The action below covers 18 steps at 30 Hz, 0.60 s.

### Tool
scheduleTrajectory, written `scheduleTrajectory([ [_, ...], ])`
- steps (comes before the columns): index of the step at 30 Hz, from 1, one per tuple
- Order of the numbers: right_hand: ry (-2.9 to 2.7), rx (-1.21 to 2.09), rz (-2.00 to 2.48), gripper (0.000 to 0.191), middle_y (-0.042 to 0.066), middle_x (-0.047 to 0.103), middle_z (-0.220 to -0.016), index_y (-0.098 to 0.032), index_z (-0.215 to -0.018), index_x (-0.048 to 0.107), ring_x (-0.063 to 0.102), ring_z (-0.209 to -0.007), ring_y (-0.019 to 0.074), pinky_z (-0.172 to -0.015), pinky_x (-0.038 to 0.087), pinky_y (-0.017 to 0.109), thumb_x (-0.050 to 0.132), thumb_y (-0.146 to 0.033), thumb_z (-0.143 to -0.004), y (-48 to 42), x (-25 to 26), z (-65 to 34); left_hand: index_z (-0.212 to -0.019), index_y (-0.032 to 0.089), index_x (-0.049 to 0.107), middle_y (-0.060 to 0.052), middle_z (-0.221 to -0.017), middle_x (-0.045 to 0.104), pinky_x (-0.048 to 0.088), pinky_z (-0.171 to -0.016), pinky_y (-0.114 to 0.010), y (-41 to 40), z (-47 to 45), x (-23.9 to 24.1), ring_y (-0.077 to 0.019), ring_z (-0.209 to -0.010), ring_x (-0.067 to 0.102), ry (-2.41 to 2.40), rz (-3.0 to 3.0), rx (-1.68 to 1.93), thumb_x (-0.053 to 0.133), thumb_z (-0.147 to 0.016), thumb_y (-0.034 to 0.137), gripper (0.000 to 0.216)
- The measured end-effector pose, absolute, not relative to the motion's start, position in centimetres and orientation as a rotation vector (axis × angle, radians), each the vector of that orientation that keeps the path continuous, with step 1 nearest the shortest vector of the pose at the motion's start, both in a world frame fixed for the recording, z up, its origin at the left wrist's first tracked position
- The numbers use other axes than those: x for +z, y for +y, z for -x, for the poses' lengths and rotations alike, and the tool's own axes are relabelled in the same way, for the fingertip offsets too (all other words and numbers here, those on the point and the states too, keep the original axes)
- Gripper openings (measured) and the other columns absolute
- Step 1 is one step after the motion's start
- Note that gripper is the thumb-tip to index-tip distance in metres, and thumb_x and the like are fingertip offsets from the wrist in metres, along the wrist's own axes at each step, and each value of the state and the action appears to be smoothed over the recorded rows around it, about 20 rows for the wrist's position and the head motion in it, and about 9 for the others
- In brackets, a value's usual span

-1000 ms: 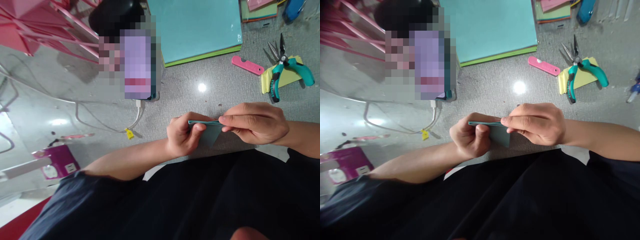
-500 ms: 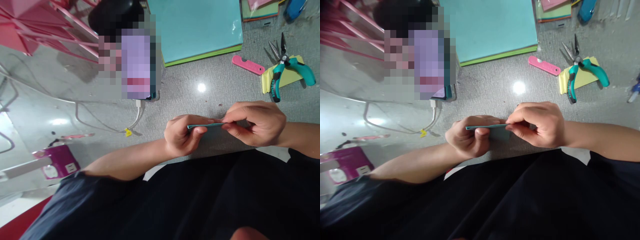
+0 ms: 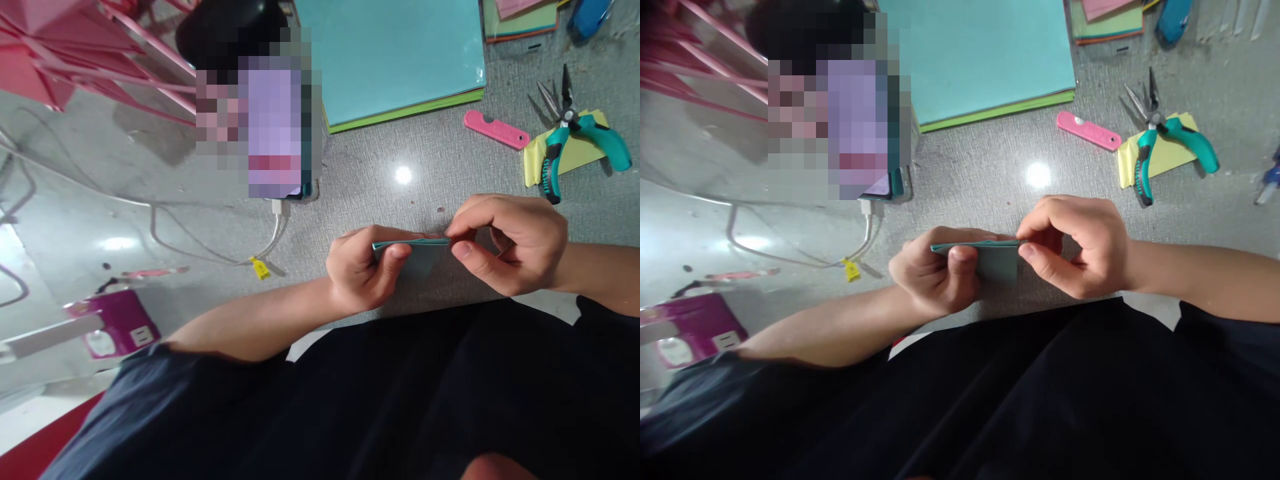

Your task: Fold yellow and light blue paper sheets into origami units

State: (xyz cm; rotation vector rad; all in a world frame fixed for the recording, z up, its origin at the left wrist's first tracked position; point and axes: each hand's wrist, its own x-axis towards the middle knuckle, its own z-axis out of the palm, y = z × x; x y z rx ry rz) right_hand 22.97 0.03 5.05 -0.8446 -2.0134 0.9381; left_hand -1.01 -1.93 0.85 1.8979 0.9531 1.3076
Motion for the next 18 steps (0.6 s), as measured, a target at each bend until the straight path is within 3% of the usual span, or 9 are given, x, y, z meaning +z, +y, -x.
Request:
scheduleTrajectory([
  [10, -2.031, 1.006, 0.892, 0.017, -0.004, 0.067, -0.072, -0.024, -0.094, 0.064, 0.057, -0.054, 0.0082, -0.05, 0.05, 0.024, 0.068, -0.012, -0.105, 0.05, 4.89, -23.0, -0.114, 0.027, 0.077, 0.002, -0.087, 0.089, 0.067, -0.057, -0.024, -1.85, 0.63, 0.72, -0.0157, -0.071, 0.087, 0.898, -1.866, 1.324, 0.062, -0.121, 0.035, 0.019],
  [18, -2.004, 1.029, 0.87, 0.014, -0.002, 0.081, -0.082, -0.024, -0.103, 0.072, 0.074, -0.065, 0.0103, -0.063, 0.064, 0.023, 0.069, -0.012, -0.11, -0.03, 5.03, -22.8, -0.107, 0.023, 0.078, 0.0, -0.087, 0.089, 0.066, -0.06, -0.022, -1.98, 1.09, 0.97, -0.0145, -0.074, 0.088, 1.002, -1.876, 1.302, 0.063, -0.121, 0.036, 0.024],
])
